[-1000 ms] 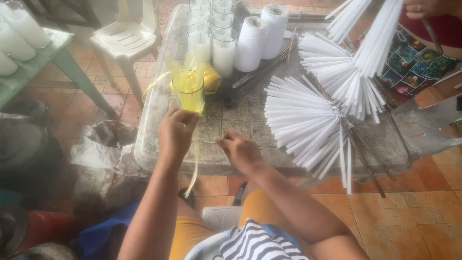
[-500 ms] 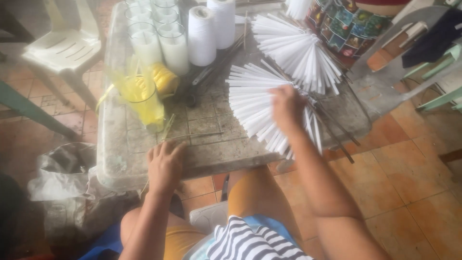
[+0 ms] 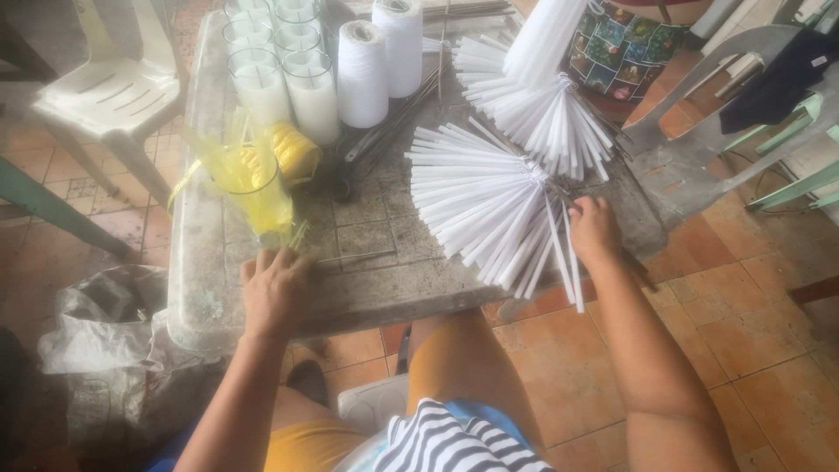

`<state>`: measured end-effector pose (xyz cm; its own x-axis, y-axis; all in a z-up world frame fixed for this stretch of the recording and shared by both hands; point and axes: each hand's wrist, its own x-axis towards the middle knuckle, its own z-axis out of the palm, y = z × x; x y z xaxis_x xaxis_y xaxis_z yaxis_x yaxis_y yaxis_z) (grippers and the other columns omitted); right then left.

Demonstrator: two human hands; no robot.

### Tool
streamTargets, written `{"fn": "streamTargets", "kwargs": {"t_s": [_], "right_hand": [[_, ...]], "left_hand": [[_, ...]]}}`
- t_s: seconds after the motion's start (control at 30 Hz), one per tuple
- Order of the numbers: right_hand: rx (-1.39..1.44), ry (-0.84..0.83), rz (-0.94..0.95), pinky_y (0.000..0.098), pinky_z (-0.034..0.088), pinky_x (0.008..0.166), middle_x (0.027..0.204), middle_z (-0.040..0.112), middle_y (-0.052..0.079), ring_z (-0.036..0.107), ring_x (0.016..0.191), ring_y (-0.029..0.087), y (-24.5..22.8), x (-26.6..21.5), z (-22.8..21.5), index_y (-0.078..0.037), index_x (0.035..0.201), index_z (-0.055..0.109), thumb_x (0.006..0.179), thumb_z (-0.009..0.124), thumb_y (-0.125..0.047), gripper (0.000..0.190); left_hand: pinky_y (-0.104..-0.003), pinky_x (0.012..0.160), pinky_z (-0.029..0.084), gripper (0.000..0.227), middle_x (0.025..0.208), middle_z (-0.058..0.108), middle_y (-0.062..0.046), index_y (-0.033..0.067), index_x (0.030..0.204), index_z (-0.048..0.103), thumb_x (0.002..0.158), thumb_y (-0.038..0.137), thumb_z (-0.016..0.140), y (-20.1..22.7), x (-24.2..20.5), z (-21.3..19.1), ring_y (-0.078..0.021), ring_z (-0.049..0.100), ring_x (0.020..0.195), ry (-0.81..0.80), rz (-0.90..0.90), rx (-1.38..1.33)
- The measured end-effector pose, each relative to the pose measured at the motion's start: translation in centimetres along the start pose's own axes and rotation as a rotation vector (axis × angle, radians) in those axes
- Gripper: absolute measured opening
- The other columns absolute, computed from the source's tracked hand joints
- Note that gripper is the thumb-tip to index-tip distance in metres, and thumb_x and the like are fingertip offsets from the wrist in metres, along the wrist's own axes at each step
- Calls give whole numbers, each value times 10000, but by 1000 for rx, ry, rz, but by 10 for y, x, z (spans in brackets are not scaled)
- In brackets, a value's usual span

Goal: Assembling yellow strips and white pleated paper fans onto a rod as part of candle or decoration preparation.

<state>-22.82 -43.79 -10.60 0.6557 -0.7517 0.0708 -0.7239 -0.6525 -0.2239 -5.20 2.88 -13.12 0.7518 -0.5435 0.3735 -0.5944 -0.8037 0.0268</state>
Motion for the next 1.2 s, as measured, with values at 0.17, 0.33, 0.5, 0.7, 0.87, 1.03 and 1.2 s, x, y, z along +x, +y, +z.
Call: {"fn": "streamTargets", "kwargs": {"t_s": [0.17, 0.33, 0.5, 0.7, 0.87, 1.03, 1.2], "right_hand": [[-3, 56, -44, 523, 535, 932, 1184, 684, 210, 672, 1142, 363, -10, -15, -42, -39, 1400, 587, 1134, 454, -224, 351], [-30, 194, -230, 535, 538, 936, 1193, 712, 220, 684, 1131, 372, -35, -42, -101, -41, 1381, 619, 1157, 490, -257, 337], [-102, 438, -569, 353, 618, 750, 1021, 737, 49, 737, 907, 212, -73, -73, -152, -154, 1306, 706, 1146, 556, -292, 259], [71, 556, -793, 362, 471, 549, 1002, 723, 31, 643, 796, 212, -82, -77, -177, -152, 1320, 778, 1095, 693, -170, 241], [139, 558, -876, 308, 416, 535, 934, 696, 11, 575, 729, 164, -94, -97, -188, -129, 1314, 788, 1069, 766, -123, 246], [187, 564, -1009, 266, 378, 506, 925, 710, 18, 491, 619, 126, -97, -101, -187, -127, 1300, 766, 1039, 789, -101, 263], [234, 436, -1033, 262, 396, 517, 888, 686, -10, 505, 637, 119, -110, -93, -179, -169, 1297, 738, 1024, 742, -83, 285]], "left_hand": [[-357, 915, 445, 137, 862, 657, 80, 279, 932, 746, 884, 175, 672, -28, -19, -4, -155, 605, 978, -25, -36, 89], [-359, 917, 483, 107, 838, 655, 82, 297, 946, 733, 913, 218, 669, -60, -32, -3, -150, 627, 961, 30, -67, 177], [-345, 888, 437, 16, 858, 659, 83, 299, 932, 744, 918, 300, 738, -85, -29, 20, -147, 624, 935, 272, 22, 201], [-336, 802, 416, 157, 986, 637, 24, 242, 968, 732, 1006, 373, 811, -38, 17, -89, -174, 576, 854, 648, 301, -4], [-357, 915, 417, 296, 1206, 633, -53, 193, 1225, 700, 1081, 450, 723, 4, 76, -178, -235, 596, 1060, 847, 449, 67], [-522, 1219, 267, 522, 1476, 667, -65, 202, 1497, 666, 1120, 559, 725, 5, 115, -197, -272, 569, 1390, 684, 541, 228], [-254, 480, 466, 190, 730, 647, 53, 180, 1013, 710, 1092, 340, 646, -11, 121, -205, -133, 596, 674, 151, 536, -100]]}}
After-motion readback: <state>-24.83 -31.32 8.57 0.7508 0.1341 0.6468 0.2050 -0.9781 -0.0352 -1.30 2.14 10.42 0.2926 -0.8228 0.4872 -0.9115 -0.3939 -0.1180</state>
